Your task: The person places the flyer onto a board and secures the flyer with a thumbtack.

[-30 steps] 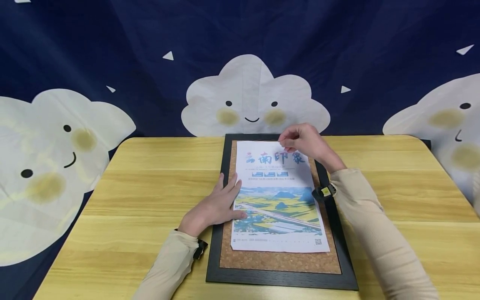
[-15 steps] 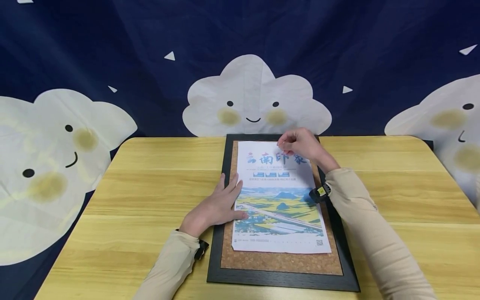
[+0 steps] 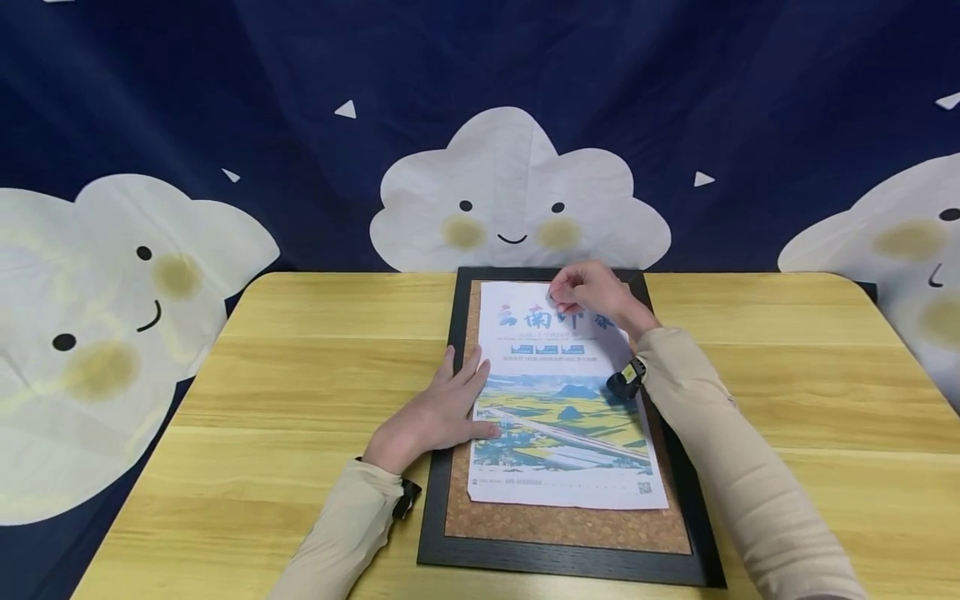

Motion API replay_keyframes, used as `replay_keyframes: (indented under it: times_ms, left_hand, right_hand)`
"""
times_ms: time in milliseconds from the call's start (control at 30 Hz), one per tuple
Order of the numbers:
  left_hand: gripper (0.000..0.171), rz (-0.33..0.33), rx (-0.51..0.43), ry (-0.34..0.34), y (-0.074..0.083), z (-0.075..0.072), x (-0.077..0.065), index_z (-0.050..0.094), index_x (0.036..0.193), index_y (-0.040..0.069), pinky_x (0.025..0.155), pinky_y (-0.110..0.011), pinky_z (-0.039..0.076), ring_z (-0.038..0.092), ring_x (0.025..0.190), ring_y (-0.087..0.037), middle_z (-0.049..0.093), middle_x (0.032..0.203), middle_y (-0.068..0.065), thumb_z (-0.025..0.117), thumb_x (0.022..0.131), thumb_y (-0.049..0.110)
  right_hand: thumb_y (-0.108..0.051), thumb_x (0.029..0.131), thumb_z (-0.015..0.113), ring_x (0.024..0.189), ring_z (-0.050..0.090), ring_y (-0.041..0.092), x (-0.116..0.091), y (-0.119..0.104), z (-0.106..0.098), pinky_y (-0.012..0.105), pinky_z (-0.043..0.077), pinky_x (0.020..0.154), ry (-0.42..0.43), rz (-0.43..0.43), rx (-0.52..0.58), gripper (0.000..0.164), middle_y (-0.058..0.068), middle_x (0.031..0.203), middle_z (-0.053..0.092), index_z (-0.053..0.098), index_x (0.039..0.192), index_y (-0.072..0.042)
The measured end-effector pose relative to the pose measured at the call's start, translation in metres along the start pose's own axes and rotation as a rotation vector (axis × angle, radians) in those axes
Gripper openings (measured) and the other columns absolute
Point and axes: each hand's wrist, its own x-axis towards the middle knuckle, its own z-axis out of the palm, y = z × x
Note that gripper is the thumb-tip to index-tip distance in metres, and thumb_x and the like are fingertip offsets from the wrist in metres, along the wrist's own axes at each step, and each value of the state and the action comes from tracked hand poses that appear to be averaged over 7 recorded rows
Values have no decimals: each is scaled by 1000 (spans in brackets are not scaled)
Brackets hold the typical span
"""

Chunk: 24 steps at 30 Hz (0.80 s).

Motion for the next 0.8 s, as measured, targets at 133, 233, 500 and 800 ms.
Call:
replay_keyframes:
  times_ms: [133,233,500,800]
  left_hand:
    - [93,-5,1,1,1,0,0,20,166,9,114,-56,38,-16,156,-36,0,174,-5,71,98,46]
    - [93,-10,-1,0,1,1,1,21,166,9,114,-56,38,-16,156,-36,0,174,-5,71,97,46]
    - [93,-12,-4,-2,2,0,0,20,166,10,113,-56,39,-17,156,-35,-1,174,-5,71,97,46]
    - [93,-14,-7,-7,2,-1,1,20,166,9,113,-57,38,-17,156,-35,-1,174,-5,71,97,45]
  right_hand:
    - [-1,104,60,78,68,19,5,4,2,30,59,76,5,39,23,14,17,96,71,69,108,10]
    - [-3,104,61,80,68,18,9,9,3,29,59,77,23,74,9,15,17,99,71,69,110,9]
    - [-8,103,65,82,72,12,15,19,-3,23,57,76,47,192,139,23,13,107,74,68,121,6]
    - [-7,100,69,71,71,8,22,19,2,20,56,67,89,259,130,21,2,85,75,72,117,4]
